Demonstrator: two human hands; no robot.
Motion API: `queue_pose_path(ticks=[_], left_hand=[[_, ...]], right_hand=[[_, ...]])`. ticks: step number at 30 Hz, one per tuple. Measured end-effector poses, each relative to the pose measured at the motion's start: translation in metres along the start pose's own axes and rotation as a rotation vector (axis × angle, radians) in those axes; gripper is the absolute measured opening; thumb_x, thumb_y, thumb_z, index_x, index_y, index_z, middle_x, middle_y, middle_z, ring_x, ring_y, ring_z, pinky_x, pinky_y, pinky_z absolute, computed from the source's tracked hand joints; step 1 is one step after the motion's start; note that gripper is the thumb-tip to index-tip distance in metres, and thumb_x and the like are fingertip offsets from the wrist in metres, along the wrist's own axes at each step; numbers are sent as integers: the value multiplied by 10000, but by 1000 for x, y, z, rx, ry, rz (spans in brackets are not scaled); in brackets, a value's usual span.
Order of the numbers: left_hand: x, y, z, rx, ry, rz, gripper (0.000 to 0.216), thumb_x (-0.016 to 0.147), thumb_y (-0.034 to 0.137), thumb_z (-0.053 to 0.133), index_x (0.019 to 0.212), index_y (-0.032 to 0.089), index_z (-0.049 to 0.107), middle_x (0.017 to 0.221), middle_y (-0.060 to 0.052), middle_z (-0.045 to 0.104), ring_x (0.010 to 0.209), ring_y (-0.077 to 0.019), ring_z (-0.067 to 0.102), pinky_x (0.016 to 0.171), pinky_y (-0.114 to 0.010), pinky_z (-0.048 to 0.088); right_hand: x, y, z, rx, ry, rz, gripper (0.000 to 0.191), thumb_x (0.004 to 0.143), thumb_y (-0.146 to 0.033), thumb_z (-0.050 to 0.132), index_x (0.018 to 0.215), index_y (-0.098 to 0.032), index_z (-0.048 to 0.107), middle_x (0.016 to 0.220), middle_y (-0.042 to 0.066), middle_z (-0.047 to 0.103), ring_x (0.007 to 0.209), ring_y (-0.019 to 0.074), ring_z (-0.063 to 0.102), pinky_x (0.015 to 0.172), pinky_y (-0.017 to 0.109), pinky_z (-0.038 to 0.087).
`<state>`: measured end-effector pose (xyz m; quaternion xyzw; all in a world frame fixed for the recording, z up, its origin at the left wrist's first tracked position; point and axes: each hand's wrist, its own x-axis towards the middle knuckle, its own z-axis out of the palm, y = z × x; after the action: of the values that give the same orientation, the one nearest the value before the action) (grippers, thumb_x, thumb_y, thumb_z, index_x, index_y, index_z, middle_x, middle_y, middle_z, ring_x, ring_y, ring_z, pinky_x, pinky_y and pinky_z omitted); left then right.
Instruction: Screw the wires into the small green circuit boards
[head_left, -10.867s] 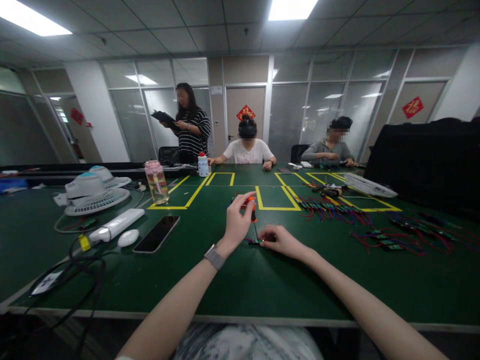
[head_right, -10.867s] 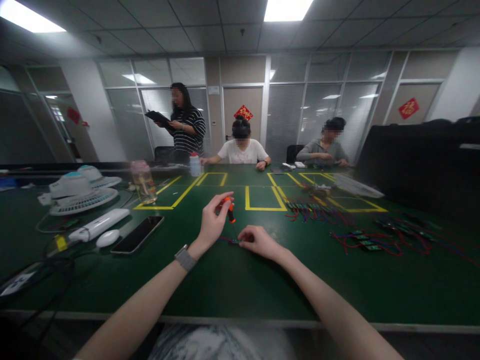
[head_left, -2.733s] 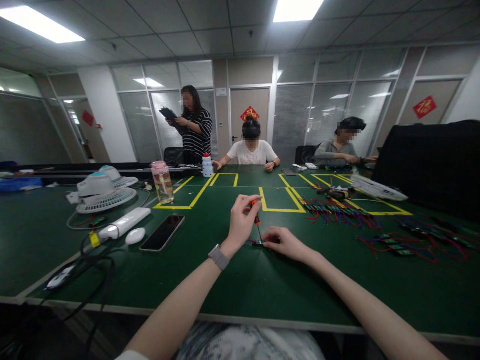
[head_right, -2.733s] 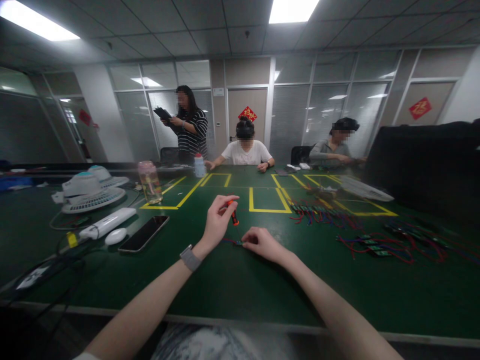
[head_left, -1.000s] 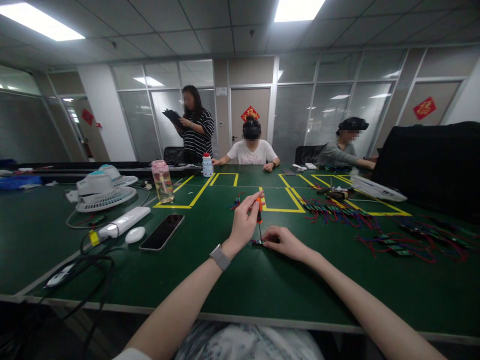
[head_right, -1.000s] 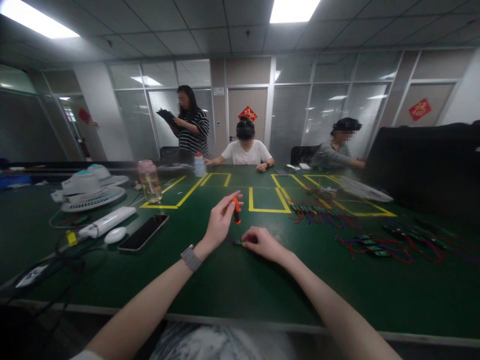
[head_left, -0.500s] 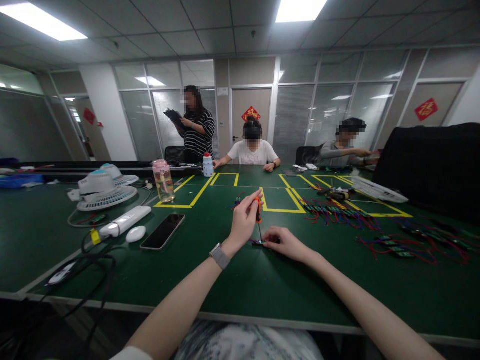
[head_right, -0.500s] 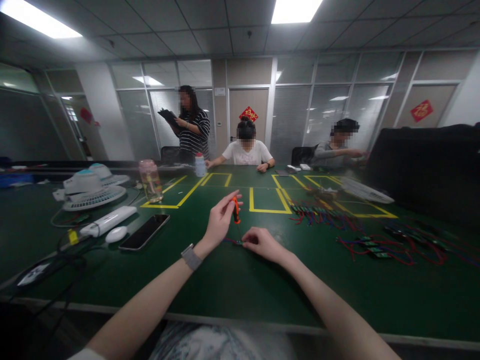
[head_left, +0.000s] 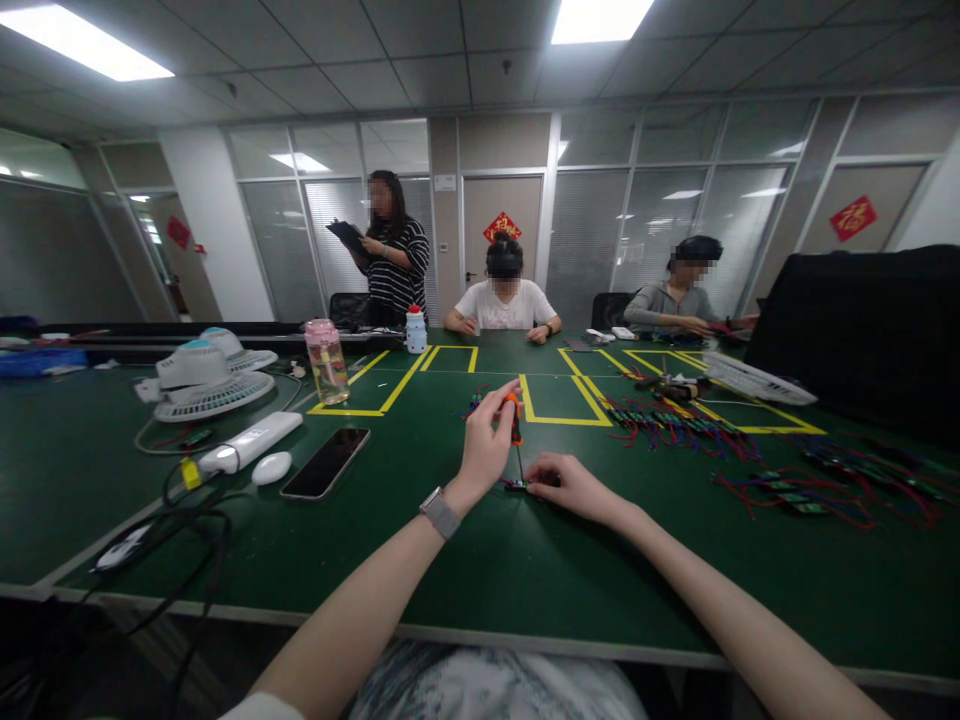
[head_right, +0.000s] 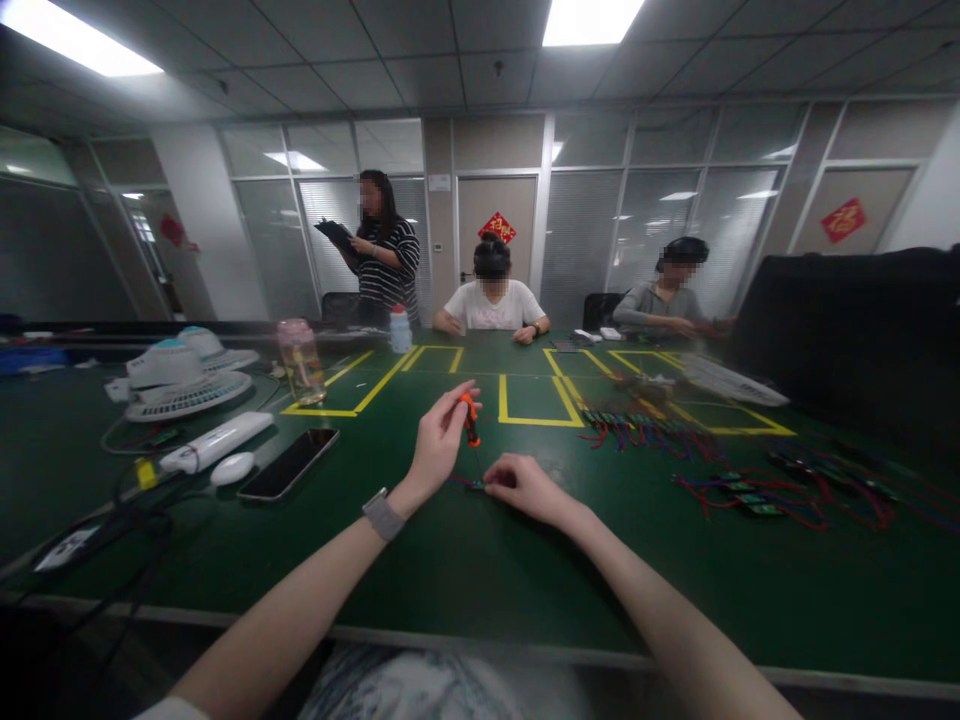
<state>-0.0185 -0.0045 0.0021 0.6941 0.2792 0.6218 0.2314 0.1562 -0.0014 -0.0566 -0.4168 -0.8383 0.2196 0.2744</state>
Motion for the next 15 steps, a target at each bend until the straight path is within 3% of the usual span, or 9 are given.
queue_pose_path(ticks=[6, 12, 15], left_hand=[[-1, 2, 0, 76, 61, 45, 179, 857, 287, 611, 999, 198, 673, 918, -37, 586, 840, -140, 591, 723, -227, 503], [-3, 0, 1, 60, 24, 21, 311, 962, 296, 409, 1187, 216, 609, 1145, -87, 574, 1017, -168, 592, 852, -277, 498], [-1, -1, 1, -17, -15, -7, 333, 962, 282, 411, 1242, 206, 574, 1206, -96, 611, 1054, -183, 612, 900, -305, 490]], right_hand=[[0, -1, 0, 1, 0, 9, 167, 792, -280, 624, 878, -158, 699, 810, 41, 647, 722, 148, 580, 677, 271, 458], [0, -3, 0, -2, -4, 12, 169, 796, -285, 620, 870, -153, 697, 806, 39, 639, 715, 145, 575, 672, 270, 456], [-1, -4, -1, 1, -6, 12, 172, 797, -283, 619, 873, -151, 698, 812, 41, 640, 716, 145, 574, 674, 270, 457]])
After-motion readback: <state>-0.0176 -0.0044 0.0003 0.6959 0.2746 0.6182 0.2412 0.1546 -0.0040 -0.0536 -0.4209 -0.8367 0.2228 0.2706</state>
